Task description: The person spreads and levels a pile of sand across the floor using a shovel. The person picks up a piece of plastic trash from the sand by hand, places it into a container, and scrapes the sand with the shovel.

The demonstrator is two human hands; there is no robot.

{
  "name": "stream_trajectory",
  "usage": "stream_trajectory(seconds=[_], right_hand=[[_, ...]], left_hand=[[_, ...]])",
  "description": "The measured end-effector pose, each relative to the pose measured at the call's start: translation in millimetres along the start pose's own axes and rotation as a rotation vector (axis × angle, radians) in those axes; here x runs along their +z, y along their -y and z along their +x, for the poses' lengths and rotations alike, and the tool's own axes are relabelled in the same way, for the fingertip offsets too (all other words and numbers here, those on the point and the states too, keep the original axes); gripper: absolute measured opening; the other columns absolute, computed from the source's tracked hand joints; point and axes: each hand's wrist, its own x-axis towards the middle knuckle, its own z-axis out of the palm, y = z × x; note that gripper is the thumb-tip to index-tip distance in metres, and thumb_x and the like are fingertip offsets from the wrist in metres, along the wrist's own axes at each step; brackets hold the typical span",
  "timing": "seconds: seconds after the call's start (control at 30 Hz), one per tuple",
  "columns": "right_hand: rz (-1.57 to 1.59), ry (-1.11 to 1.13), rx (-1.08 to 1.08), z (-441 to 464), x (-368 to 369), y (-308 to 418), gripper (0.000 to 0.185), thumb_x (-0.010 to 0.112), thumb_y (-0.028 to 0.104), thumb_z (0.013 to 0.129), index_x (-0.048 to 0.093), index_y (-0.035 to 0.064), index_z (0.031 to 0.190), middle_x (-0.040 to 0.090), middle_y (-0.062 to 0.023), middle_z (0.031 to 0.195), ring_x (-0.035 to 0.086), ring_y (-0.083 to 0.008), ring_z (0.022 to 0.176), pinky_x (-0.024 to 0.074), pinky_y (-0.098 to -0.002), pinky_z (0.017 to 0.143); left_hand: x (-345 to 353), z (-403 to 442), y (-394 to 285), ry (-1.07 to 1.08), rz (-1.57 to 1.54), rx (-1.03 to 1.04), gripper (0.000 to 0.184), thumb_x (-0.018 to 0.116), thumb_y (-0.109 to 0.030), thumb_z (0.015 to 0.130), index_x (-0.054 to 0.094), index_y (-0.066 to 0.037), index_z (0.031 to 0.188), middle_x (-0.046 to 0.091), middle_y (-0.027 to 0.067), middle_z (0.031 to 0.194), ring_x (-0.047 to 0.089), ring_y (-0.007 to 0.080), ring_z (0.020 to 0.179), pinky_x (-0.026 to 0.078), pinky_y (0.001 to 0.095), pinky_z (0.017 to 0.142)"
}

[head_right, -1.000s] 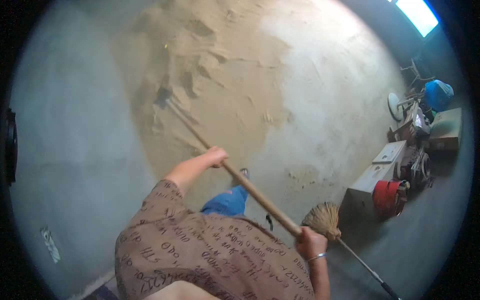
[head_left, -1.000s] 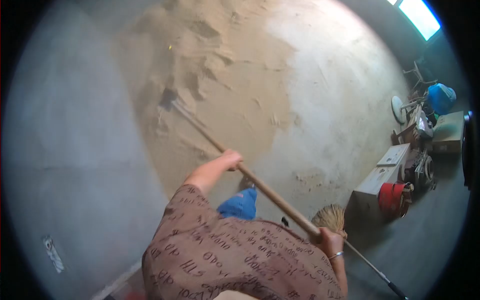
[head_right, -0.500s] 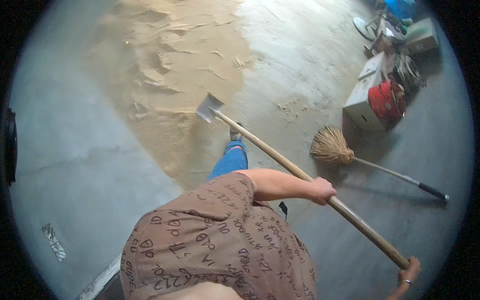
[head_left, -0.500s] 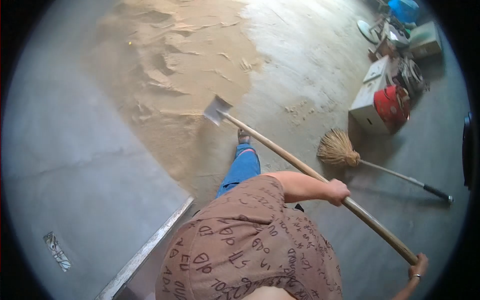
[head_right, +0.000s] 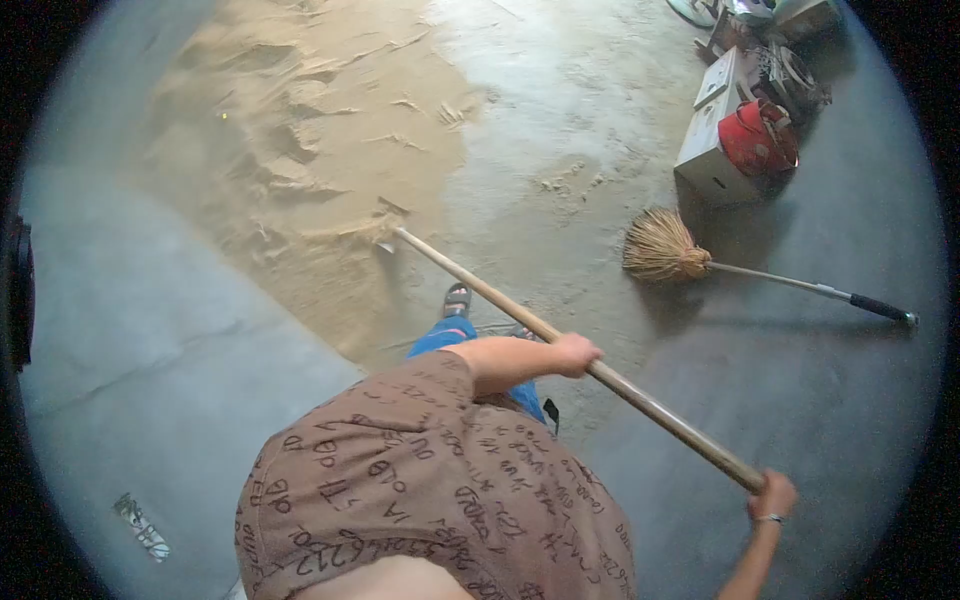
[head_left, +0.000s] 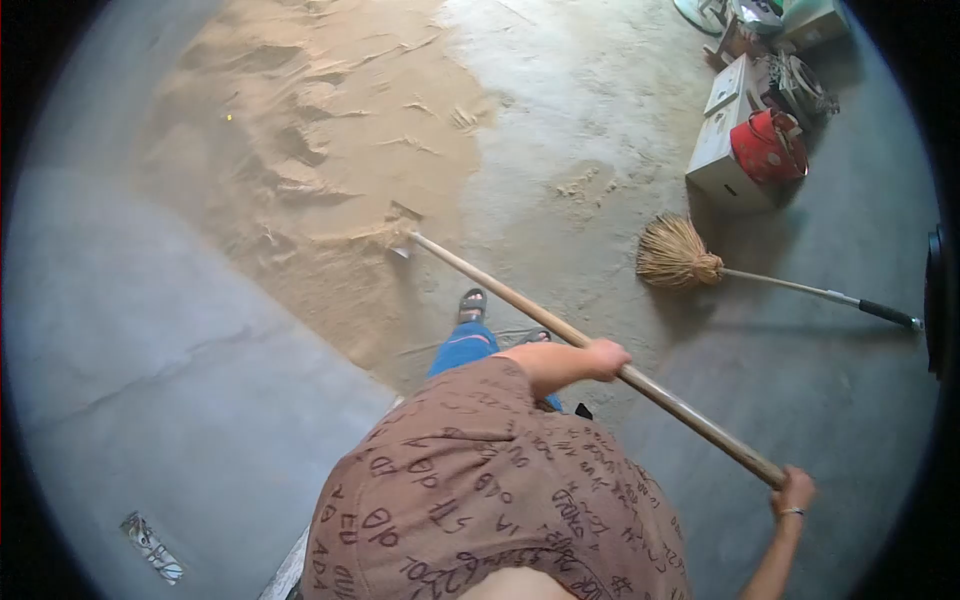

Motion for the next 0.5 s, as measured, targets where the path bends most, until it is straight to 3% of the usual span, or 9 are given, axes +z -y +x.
stream_trajectory(seconds=[0.07,0.1,0.2,0.3,0.4,0.5], right_hand=[[0.081,0.131,-0.144,7,-2,83,0.023,0.065,0.009,0.051,0.056,0.0103,0.072,0.058,-0.0104,0.068,0.056,-0.0276,0.067,0.0453,-0.0367,0.062],[0.164,0.119,-0.279,9,13,119,0.023,0.064,0.011,0.050,0.055,0.0106,0.072,0.057,-0.0109,0.066,0.056,-0.0280,0.064,0.0453,-0.0375,0.059],[0.357,0.055,-0.368,4,20,247,0.019,0.061,0.011,0.051,0.052,0.0129,0.067,0.055,-0.0095,0.058,0.055,-0.0290,0.056,0.0433,-0.0391,0.051],[0.484,0.022,-0.485,-5,-8,343,0.020,0.060,0.014,0.055,0.052,0.0141,0.072,0.055,-0.0079,0.059,0.055,-0.0270,0.057,0.0432,-0.0382,0.050],[0.619,-0.039,-0.677,-12,-38,369,0.020,0.060,0.016,0.057,0.051,0.0139,0.075,0.056,-0.0075,0.062,0.056,-0.0261,0.058,0.0434,-0.0373,0.049],[0.536,-0.105,-0.644,-14,-50,349,0.021,0.061,0.016,0.058,0.051,0.0134,0.077,0.057,-0.0068,0.065,0.056,-0.0255,0.059,0.0438,-0.0361,0.050]], left_hand=[[11,-37,77,0.084,0.088,-0.209,0.023,0.057,-0.014,0.064,0.058,-0.015,0.088,0.059,0.0091,0.085,0.056,0.0255,0.083,0.046,0.0363,0.069],[4,-66,113,0.114,0.109,-0.255,0.023,0.058,-0.016,0.065,0.059,-0.016,0.088,0.059,0.0087,0.086,0.056,0.0249,0.085,0.046,0.0361,0.068],[-27,-161,206,0.131,0.253,-0.414,0.025,0.059,-0.016,0.065,0.059,-0.019,0.090,0.059,0.0077,0.088,0.056,0.0236,0.087,0.044,0.0361,0.072],[-57,-250,288,0.218,0.394,-0.553,0.026,0.061,-0.012,0.061,0.060,-0.018,0.086,0.059,0.0066,0.087,0.056,0.0242,0.086,0.044,0.0375,0.071],[-121,-313,266,0.243,0.409,-0.677,0.024,0.054,-0.012,0.064,0.060,-0.019,0.087,0.059,0.0051,0.087,0.055,0.0225,0.088,0.040,0.0385,0.075],[-114,-314,263,0.119,0.400,-0.643,0.028,0.053,-0.011,0.062,0.060,-0.019,0.087,0.059,0.0055,0.086,0.055,0.0226,0.088,0.039,0.0392,0.075]])
